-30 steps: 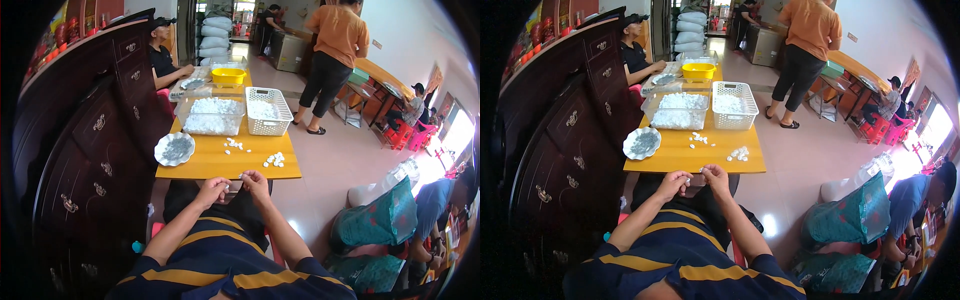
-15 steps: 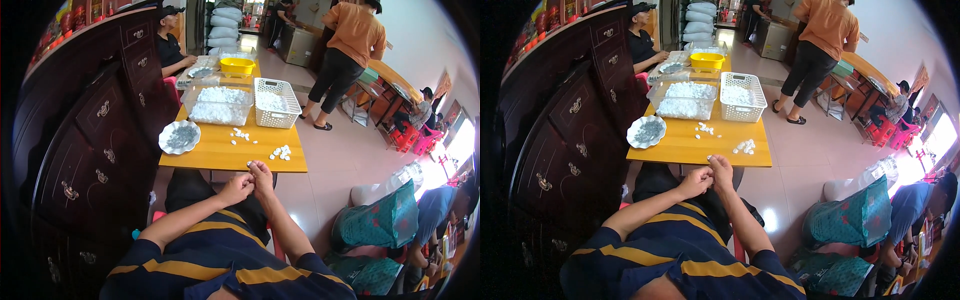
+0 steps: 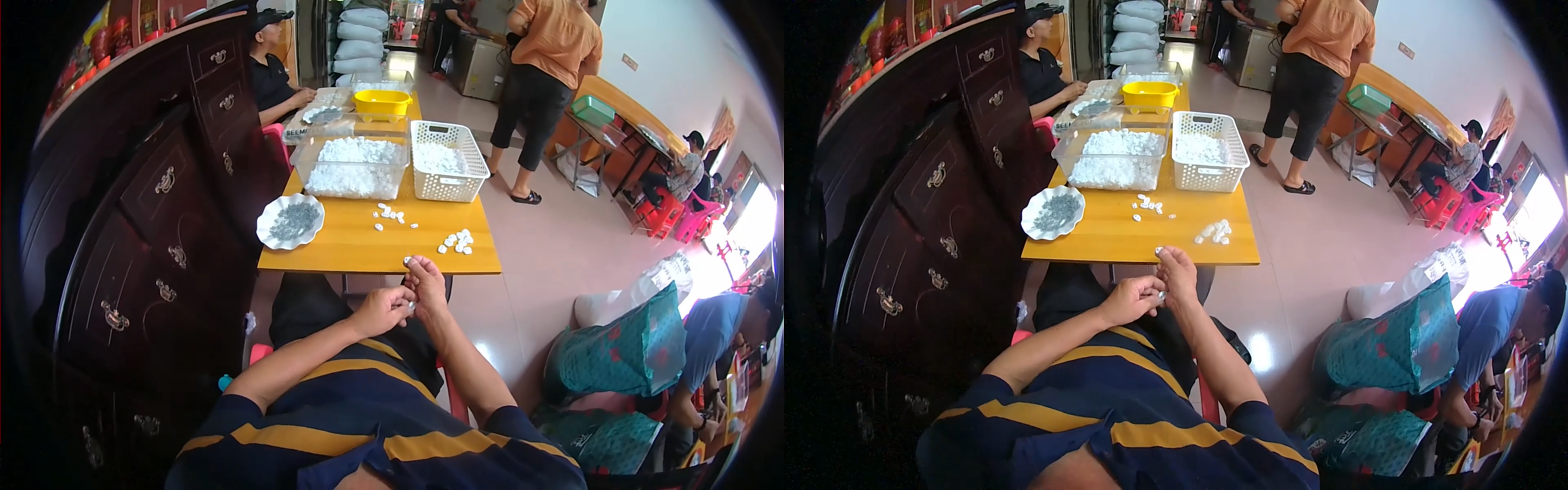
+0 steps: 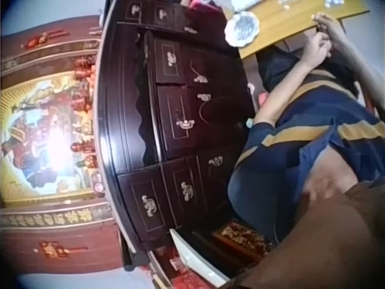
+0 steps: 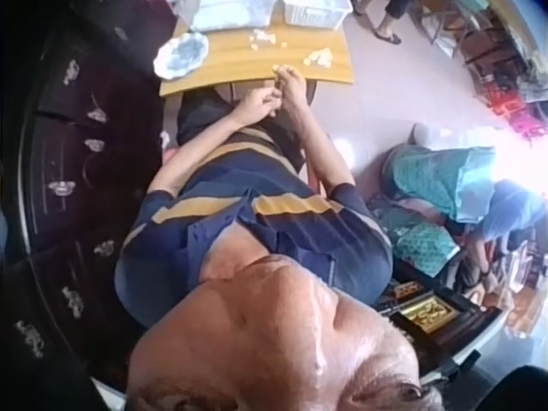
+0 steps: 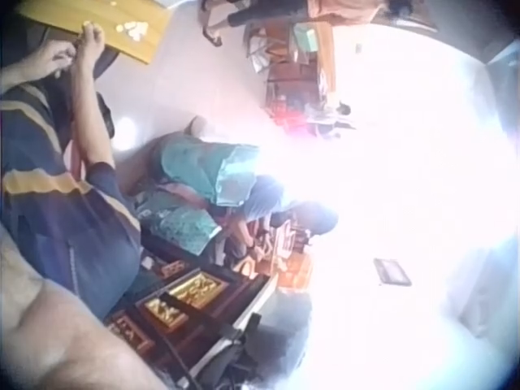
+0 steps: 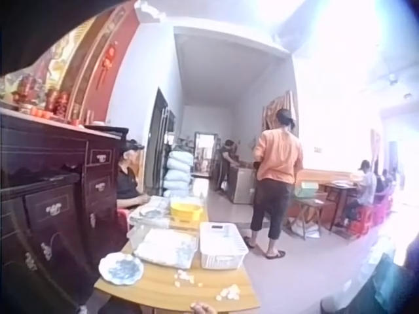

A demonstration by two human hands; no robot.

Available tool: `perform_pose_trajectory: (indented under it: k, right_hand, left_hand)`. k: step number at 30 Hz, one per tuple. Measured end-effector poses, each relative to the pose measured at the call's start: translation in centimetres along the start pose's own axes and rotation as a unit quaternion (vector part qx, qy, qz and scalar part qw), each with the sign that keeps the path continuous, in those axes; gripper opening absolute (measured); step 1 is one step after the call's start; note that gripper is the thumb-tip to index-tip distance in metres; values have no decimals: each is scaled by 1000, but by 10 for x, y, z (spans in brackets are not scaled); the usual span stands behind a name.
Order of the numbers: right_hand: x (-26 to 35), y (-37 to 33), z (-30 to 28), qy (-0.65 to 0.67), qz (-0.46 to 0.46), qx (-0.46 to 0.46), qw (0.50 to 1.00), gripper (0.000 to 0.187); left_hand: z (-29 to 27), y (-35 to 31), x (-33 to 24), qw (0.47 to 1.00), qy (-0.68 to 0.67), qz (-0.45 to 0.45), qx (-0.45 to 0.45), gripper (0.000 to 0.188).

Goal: Manually sorting and packaging small white circular parts into containers.

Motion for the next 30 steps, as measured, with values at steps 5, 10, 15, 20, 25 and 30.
perform_pose_trajectory:
  k: [5,10,15,20,25,30]
  right_hand:
    - [-1,3,1,4,-20,32,999,8]
    - [5,4,-2,-47,-27,47,997,7]
    - [5,-11,13,-152,-61,94,982,12]
    - [7,-20,24,-178,-68,135,972,11]
    - [7,-24,28,-198,-72,144,967,10]
    - [6,-23,28,-215,-67,152,962,9]
  left_hand:
    - [-14,3,22,995,-99,-14,-17,21]
    - [-50,6,-8,992,-46,41,-107,21]
    - [-68,1,-24,982,46,91,-161,21]
    - [-76,-3,-22,979,72,89,-168,21]
    - [-77,-3,-22,979,82,90,-161,21]
    - [-77,-3,-21,981,75,86,-154,23]
Point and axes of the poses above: each hand's wrist, its own y-axis towards the middle knuckle, its own z-axis out of the palm, x = y × z, the point moved 5 cm from there along y, towards the middle knuckle, and after that the axes turned 2 degrees about z, right-handed, at the moved point
